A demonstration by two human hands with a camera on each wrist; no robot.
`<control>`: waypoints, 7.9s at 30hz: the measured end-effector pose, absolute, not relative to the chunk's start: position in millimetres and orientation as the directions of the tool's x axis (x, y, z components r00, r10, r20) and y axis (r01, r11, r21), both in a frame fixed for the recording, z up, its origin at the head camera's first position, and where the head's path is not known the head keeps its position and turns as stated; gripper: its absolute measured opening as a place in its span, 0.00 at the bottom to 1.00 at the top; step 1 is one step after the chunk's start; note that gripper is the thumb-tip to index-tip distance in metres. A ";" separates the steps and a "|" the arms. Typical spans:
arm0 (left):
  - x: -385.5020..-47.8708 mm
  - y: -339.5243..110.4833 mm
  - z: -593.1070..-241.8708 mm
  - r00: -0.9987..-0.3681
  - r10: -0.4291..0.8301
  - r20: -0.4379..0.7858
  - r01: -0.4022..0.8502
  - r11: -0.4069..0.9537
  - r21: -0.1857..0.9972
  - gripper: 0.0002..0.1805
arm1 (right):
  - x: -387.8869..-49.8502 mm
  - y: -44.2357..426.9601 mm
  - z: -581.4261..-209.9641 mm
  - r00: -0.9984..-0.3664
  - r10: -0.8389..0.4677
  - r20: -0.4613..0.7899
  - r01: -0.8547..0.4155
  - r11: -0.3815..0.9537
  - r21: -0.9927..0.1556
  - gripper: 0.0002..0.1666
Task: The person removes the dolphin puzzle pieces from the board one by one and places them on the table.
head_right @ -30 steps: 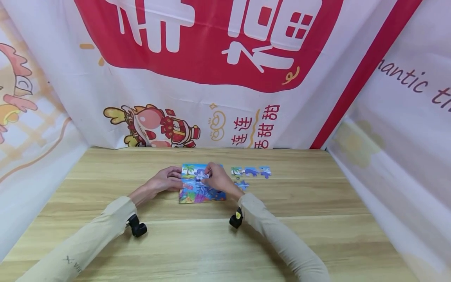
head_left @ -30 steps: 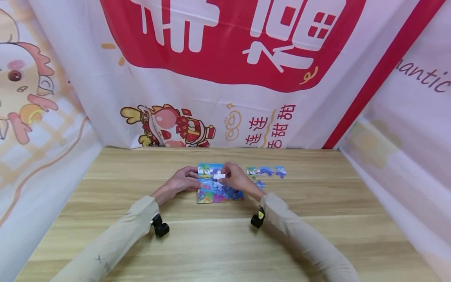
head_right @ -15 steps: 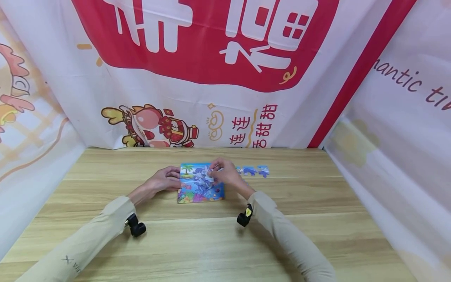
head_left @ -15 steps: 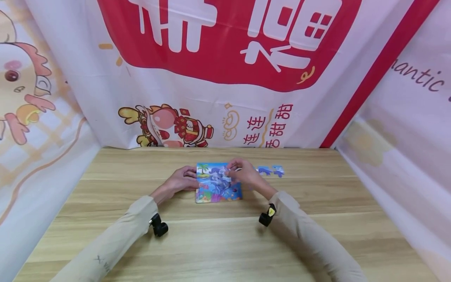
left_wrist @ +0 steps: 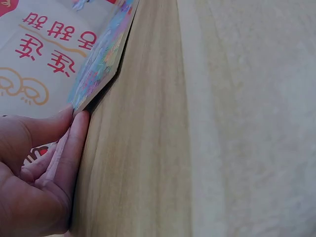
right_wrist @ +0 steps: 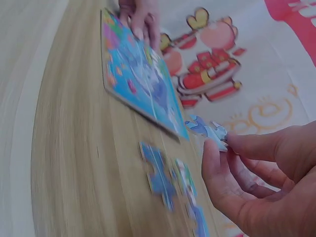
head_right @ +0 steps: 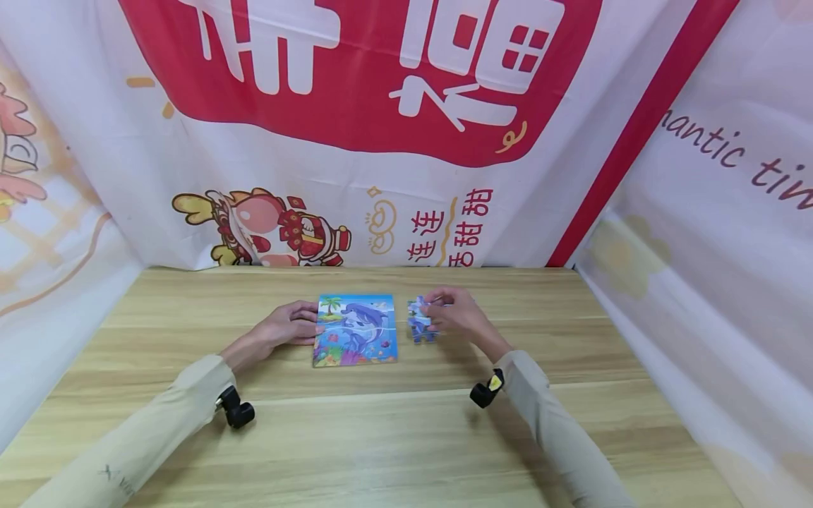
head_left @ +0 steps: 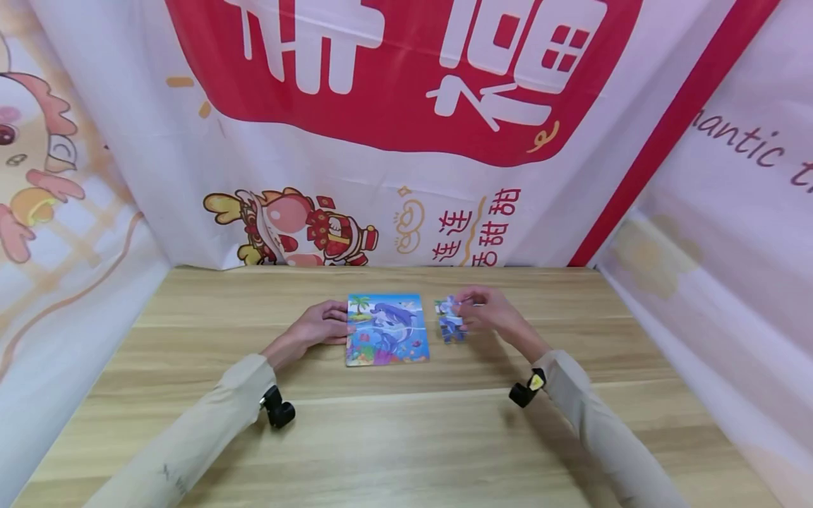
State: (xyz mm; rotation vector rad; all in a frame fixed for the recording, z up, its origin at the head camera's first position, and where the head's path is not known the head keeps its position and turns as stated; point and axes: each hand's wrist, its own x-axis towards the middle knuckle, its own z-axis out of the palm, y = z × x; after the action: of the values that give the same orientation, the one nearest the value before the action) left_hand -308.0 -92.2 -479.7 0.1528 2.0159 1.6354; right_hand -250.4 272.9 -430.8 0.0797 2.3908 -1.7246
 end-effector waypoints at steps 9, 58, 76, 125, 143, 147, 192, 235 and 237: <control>-310.8 -96.0 -480.3 -0.825 0.428 -0.369 -0.315 0.194 0.929 0.32 | -235.9 313.4 -435.1 -0.982 0.013 -0.190 0.179 0.391 -0.903 0.19; -313.7 -92.7 -481.8 -0.832 0.383 -0.402 -0.364 0.170 0.916 0.32 | -247.0 270.0 -445.0 -0.997 -0.071 0.033 -0.074 0.718 -0.692 0.05; -309.0 -97.2 -479.8 -0.838 0.384 -0.388 -0.347 0.172 0.922 0.32 | -241.7 186.7 -438.9 -0.955 -0.295 -0.032 -0.235 0.818 -0.526 0.17; -309.2 -91.9 -477.6 -0.849 0.361 -0.386 -0.324 0.222 0.920 0.29 | -257.2 195.2 -462.7 -0.986 -0.122 0.117 -0.159 0.430 -0.889 0.12; -310.3 -93.6 -479.5 -0.843 0.377 -0.385 -0.321 0.223 0.921 0.30 | -267.3 208.2 -442.0 -0.864 -0.503 -0.022 -0.280 0.516 -0.810 0.07; -309.6 -92.3 -479.3 -0.843 0.379 -0.382 -0.316 0.227 0.921 0.30 | -267.8 214.7 -438.7 -0.872 -0.489 0.018 -0.310 0.523 -0.794 0.07; -310.0 -91.6 -477.9 -0.843 0.368 -0.393 -0.321 0.244 0.915 0.30 | -228.1 370.1 -456.6 -0.973 0.146 -0.181 0.231 0.712 -0.663 0.12; -308.5 -91.7 -480.1 -0.841 0.374 -0.391 -0.316 0.247 0.916 0.28 | -235.9 111.7 -461.3 -0.958 -0.286 -0.033 -0.205 0.759 -0.618 0.30; -308.7 -91.3 -480.6 -0.844 0.366 -0.392 -0.318 0.249 0.915 0.28 | -237.3 112.7 -461.9 -0.958 -0.284 -0.038 -0.194 0.741 -0.643 0.29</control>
State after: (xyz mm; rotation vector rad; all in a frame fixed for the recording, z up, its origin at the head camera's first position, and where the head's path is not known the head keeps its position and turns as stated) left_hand -308.7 -91.3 -480.6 0.0436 1.9838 1.6435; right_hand -237.3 112.7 -461.9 -0.3876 2.8052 -1.0137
